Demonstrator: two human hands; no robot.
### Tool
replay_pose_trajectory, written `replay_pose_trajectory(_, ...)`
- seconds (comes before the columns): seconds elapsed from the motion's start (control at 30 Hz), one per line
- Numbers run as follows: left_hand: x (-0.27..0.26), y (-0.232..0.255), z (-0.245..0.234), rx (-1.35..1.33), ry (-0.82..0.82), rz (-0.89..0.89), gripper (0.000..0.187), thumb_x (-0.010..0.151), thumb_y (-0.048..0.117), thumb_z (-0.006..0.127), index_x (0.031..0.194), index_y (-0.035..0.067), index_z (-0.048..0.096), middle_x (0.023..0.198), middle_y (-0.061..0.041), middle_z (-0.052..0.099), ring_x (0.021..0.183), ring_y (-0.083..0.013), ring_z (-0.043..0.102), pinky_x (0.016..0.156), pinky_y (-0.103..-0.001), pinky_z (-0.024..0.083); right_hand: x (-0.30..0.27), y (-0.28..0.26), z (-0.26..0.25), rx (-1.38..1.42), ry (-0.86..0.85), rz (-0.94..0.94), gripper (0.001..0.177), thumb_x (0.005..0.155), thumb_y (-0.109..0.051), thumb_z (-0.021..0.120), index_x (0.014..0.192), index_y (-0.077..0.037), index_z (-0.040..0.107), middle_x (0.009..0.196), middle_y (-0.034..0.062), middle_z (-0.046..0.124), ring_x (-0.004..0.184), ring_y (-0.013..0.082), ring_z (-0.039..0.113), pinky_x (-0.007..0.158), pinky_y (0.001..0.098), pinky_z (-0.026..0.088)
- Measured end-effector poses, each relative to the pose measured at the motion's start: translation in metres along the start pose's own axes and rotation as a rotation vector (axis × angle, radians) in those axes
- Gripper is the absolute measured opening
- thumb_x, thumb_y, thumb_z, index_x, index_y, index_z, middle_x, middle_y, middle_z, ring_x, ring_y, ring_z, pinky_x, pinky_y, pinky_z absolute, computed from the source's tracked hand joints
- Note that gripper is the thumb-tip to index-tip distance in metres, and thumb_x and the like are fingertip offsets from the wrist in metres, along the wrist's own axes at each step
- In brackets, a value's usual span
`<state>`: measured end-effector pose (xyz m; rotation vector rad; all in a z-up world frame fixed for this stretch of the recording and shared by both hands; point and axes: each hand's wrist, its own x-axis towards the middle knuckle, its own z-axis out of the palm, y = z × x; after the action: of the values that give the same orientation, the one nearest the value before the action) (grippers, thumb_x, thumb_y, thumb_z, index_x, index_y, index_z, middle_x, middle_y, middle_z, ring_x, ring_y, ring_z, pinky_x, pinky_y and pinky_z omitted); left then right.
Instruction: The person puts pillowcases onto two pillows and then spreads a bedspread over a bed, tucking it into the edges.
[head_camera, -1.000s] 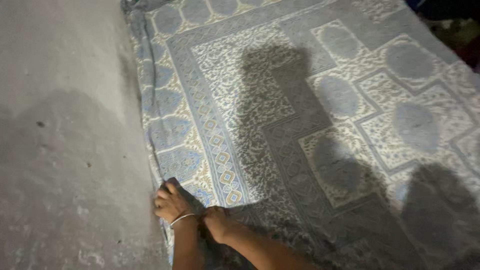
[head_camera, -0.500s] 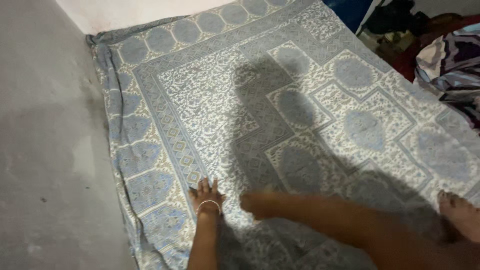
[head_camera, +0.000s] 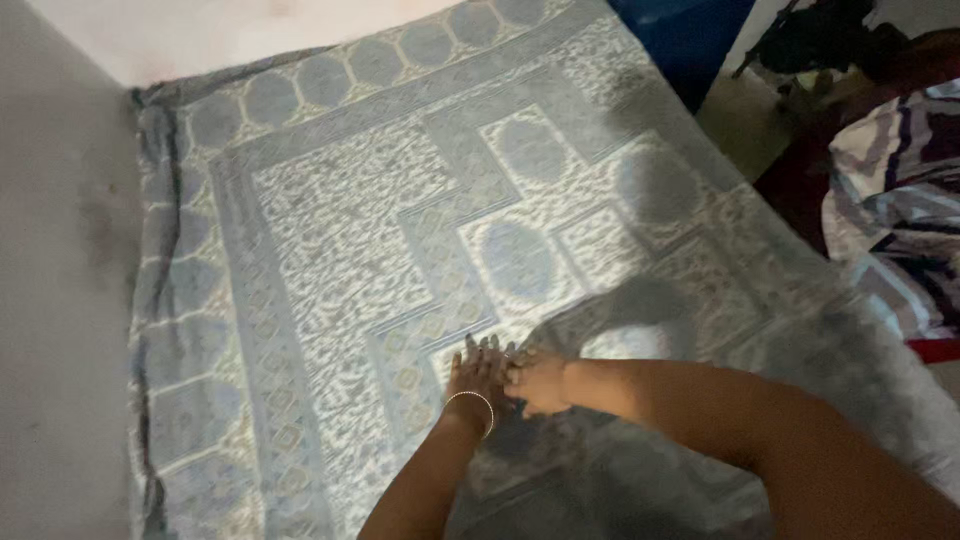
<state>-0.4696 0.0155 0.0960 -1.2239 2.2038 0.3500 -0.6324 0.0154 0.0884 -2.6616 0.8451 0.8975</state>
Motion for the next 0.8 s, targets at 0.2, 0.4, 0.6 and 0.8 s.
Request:
replay_pose_trajectory(0.2, 0.022, 0.075, -0.063, 0.093, -0.055, -0.021, 0.066, 0.106, 0.058, 0.047, 0.158, 0.02, 0.034, 0.178, -0.012, -0.008, 0.163, -0.0308, -0.008, 0.127, -0.061, -0.002, -0.037, 0.207, 0.08, 0.148, 0.27, 0.315, 0.047, 0.099, -0.028, 0.057, 0.141, -0.007, 0.055, 0.143, 0.016, 0.056, 0.132, 0.0353, 0.051, 0.106, 0.052, 0.045)
replay_pose_trajectory(0.4, 0.071, 0.123, -0.126, 0.004, 0.026, -0.118, 0.081, 0.102, 0.059, 0.047, 0.166, 0.025, 0.011, 0.174, -0.012, -0.004, 0.16, -0.0296, -0.005, 0.125, -0.061, -0.003, -0.106, 0.401, 0.198, 0.534, 0.952, 0.801, 0.052, 0.09, -0.027, 0.061, 0.136, -0.006, 0.065, 0.147, 0.0176, 0.058, 0.133, 0.0348, 0.054, 0.109, 0.0462, 0.043)
replay_pose_trajectory(0.6, 0.145, 0.188, -0.214, 0.198, -0.067, -0.095, 0.086, 0.103, 0.06, 0.045, 0.165, 0.031, -0.006, 0.174, -0.006, -0.008, 0.16, -0.027, -0.008, 0.125, -0.06, -0.003, -0.167, 0.446, 0.288, 1.441, 0.416, 1.22, 0.086, 0.086, -0.072, 0.065, 0.138, -0.003, 0.064, 0.142, 0.0215, 0.062, 0.129, 0.0388, 0.058, 0.108, 0.0513, 0.048)
replay_pose_trajectory(0.8, 0.209, 0.251, -0.286, 0.364, 0.048, 0.011, 0.082, 0.105, 0.052, 0.046, 0.166, 0.03, -0.004, 0.173, -0.008, -0.006, 0.159, -0.0275, -0.007, 0.124, -0.059, 0.0, -0.239, 0.403, 0.247, 1.658, 0.503, 0.793, 0.084, 0.095, -0.053, 0.065, 0.154, 0.0, 0.037, 0.158, 0.0192, 0.04, 0.14, 0.0336, 0.046, 0.114, 0.0481, 0.041)
